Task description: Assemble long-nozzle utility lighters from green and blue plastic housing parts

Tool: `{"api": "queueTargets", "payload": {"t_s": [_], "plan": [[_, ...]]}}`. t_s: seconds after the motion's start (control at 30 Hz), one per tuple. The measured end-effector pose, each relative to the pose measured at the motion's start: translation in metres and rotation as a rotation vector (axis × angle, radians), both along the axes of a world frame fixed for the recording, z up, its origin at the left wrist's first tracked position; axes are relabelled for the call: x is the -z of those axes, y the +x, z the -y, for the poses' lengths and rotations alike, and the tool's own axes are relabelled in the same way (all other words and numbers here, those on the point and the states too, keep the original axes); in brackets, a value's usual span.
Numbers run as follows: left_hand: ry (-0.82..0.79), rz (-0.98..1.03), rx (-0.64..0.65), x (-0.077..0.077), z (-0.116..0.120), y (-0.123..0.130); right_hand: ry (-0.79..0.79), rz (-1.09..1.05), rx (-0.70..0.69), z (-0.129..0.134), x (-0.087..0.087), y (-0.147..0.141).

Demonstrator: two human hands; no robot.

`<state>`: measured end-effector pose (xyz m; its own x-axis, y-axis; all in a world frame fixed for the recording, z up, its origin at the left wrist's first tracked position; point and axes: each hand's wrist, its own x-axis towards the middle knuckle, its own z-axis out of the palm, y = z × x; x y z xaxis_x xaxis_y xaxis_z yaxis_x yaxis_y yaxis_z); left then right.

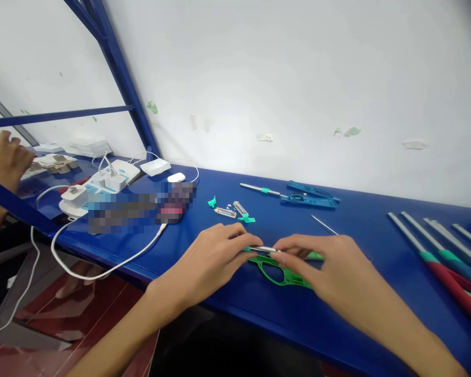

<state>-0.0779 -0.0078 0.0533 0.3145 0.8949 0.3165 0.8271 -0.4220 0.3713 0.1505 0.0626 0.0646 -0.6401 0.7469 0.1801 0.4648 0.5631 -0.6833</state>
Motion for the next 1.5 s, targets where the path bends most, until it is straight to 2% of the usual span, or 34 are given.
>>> {"api": "queueTargets", "payload": {"t_s": [0.1, 0.2, 0.4, 0.53, 0.63, 0.73, 0.83, 1.07, 1.17, 1.33, 1.5], "plan": [[-0.183, 0.043, 0.028, 0.001, -0.002, -0.007, 0.036, 0.107, 0.0, 0.004, 0.008, -0.002], [-0.29, 0.079, 0.036, 0.0, -0.002, -0.011, 0.096, 0.16, 0.017, 0.007, 0.019, -0.002], [-0.286, 0.083, -0.003, 0.001, -0.004, -0.014, 0.337, 0.081, 0.027, 0.011, 0.042, 0.003], [-0.29, 0.131, -0.008, 0.0, -0.005, -0.016, 0.471, 0.031, 0.008, 0.012, 0.046, 0.006], [-0.305, 0.169, -0.012, 0.001, -0.006, -0.016, 0.463, -0.015, 0.024, 0.014, 0.045, 0.007], [-0.311, 0.225, -0.008, 0.004, -0.007, -0.017, 0.385, -0.062, 0.069, 0.017, 0.043, 0.009], [-0.307, 0.242, -0.018, 0.008, -0.009, -0.018, 0.34, -0.109, 0.051, 0.019, 0.043, 0.012], [-0.338, 0.298, -0.021, 0.011, -0.01, -0.019, 0.416, -0.103, 0.03, 0.016, 0.054, 0.018], [-0.335, 0.262, -0.041, 0.011, -0.008, -0.017, 0.477, -0.097, 0.024, 0.016, 0.063, 0.016], [-0.244, 0.128, -0.048, 0.021, -0.003, -0.018, 0.445, -0.017, 0.019, 0.02, 0.074, 0.015], [-0.179, 0.088, -0.049, 0.029, 0.002, -0.022, 0.444, 0.024, -0.031, 0.023, 0.075, 0.015]]}}
